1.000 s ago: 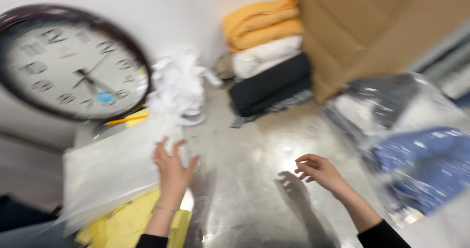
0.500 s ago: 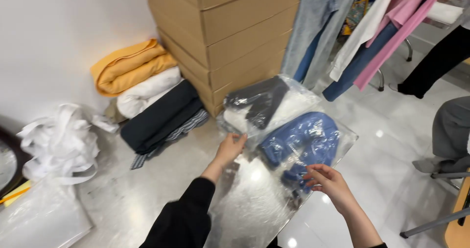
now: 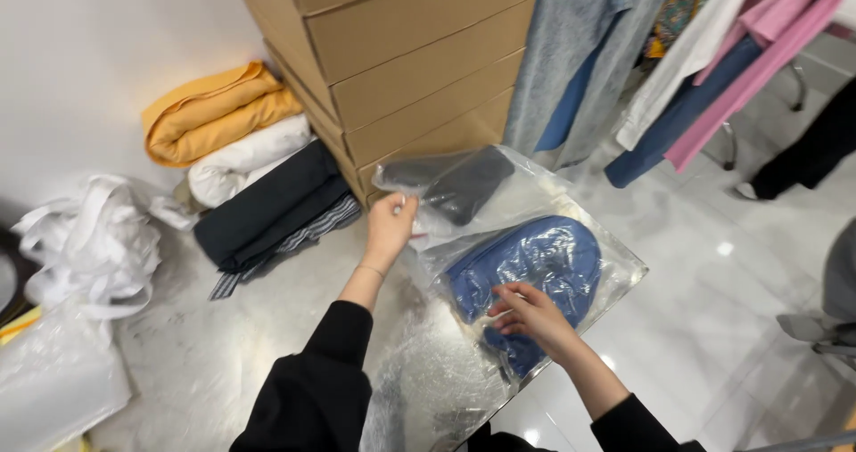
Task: The person unpacks folded clothes from plastic bags on a metal table, places them on a stack, and then repacks them into new plastic bags. The process is repeated for several items, including white, yellow, and dark-colored garments.
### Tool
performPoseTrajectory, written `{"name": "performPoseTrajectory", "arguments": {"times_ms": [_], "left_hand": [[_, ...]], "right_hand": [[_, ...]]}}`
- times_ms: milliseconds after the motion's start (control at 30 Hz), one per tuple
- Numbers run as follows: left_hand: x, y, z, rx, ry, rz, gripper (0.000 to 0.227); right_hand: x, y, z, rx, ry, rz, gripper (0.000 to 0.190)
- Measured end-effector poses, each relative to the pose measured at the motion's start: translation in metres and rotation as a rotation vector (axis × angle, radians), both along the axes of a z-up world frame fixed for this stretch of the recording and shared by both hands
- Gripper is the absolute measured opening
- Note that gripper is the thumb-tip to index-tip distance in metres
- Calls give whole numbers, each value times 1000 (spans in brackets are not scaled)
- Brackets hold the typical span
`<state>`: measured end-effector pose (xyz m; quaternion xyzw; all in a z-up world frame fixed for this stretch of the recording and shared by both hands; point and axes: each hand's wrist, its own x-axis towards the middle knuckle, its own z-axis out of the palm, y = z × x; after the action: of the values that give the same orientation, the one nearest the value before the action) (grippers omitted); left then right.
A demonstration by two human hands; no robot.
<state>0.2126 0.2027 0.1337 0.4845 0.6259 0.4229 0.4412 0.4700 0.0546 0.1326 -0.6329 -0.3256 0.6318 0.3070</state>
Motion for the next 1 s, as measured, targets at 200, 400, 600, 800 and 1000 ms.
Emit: {"name": "performPoseTrajectory", "arguments": {"times_ms": [200, 400, 600, 800, 1000], "left_hand": [[-115, -133, 20, 200, -118, 220, 26], [-244, -333, -71, -148, -186, 384, 39], [-253, -454, -124, -460, 179, 385, 47], [-200, -454, -90, -125, 825, 8, 54], [-213, -440, -80, 118, 1185, -543, 43]], "right_hand": [[-54, -5, -29, -135, 551, -148, 90], [-110, -31, -49, -96, 404, -265, 94], [-157, -72, -109, -6, -162, 310, 42], [-170, -91, -87, 9, -221, 231, 49], [-171, -93, -64, -46, -169, 199, 53]]}}
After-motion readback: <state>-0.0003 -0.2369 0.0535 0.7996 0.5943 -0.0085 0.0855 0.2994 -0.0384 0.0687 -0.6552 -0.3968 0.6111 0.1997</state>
